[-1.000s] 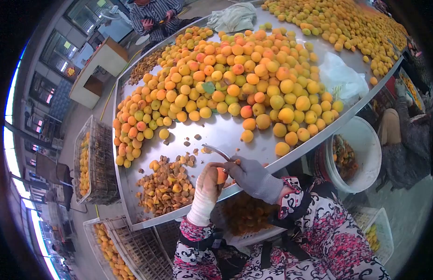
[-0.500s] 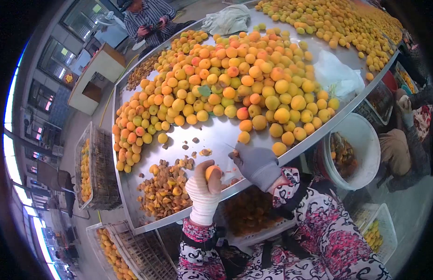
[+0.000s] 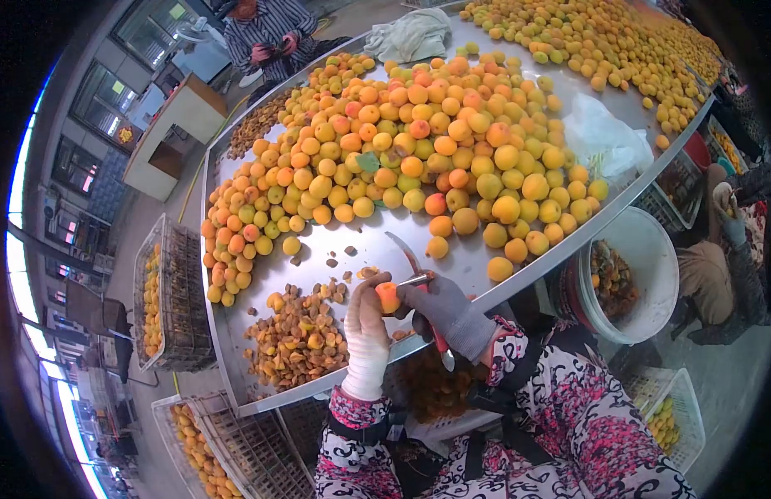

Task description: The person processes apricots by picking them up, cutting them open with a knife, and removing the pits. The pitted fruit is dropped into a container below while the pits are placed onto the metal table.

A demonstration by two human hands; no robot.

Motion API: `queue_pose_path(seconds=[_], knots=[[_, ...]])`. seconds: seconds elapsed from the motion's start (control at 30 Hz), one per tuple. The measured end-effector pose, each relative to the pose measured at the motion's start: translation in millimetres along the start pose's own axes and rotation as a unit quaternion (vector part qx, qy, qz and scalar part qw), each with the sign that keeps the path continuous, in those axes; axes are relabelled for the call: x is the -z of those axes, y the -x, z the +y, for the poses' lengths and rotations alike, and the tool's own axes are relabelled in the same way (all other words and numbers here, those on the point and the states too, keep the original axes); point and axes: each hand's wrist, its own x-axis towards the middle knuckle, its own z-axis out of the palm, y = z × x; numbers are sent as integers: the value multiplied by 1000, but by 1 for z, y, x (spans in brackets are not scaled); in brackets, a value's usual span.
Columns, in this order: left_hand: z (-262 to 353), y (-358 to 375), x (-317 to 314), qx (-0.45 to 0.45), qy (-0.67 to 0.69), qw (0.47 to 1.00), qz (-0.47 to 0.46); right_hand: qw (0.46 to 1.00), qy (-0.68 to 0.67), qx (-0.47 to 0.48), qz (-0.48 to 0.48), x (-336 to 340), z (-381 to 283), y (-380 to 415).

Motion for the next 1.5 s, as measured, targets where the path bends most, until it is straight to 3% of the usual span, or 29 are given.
queue_pose_path(seconds=[0.07, 0.13, 0.27, 0.33, 0.43, 0.67, 0.73, 0.9, 0.97, 1.03, 1.1, 1.23, 1.3, 1.5], knots=[[12, 4, -5, 19, 8, 999, -26, 1000, -3, 16, 15, 0, 0, 1], [16, 4, -3, 38, 15, 998, -51, 993, 54, 104, 30, 2, 0, 5], [21, 3, 14, 61, 52, 994, -79, 975, 111, 191, 0, 10, 1, 8], [16, 0, 27, 58, 92, 990, -94, 892, 367, 262, 5, 16, -6, 15], [15, -3, 37, 48, 92, 988, -118, 874, 423, 237, -39, 18, -10, 22], [23, -1, 35, 51, 78, 989, -115, 867, 445, 222, -42, 14, -8, 29], [19, -1, 34, 36, 65, 991, -111, 898, 389, 201, -37, 11, -6, 29], [15, 2, 20, 19, 81, 990, -114, 912, 344, 222, -4, 0, 18, 27], [11, 7, 3, 83, 226, 970, -29, 915, 343, 211, 12, -7, 31, 22], [3, 6, -5, 99, 267, 958, -28, 908, 309, 274, 74, -13, 42, 15], [-1, 3, -7, 131, 342, 930, -21, 905, 347, 235, 70, -14, 39, 17], [6, 1, -6, 146, 378, 914, -33, 871, 465, 151, 48, -20, 15, 29], [9, 1, -7, 182, 297, 936, 42, 872, 459, 165, 50, -22, 19, 27], [5, -1, -10, 171, 318, 929, 80, 910, 356, 204, 61, -23, 41, 18]])
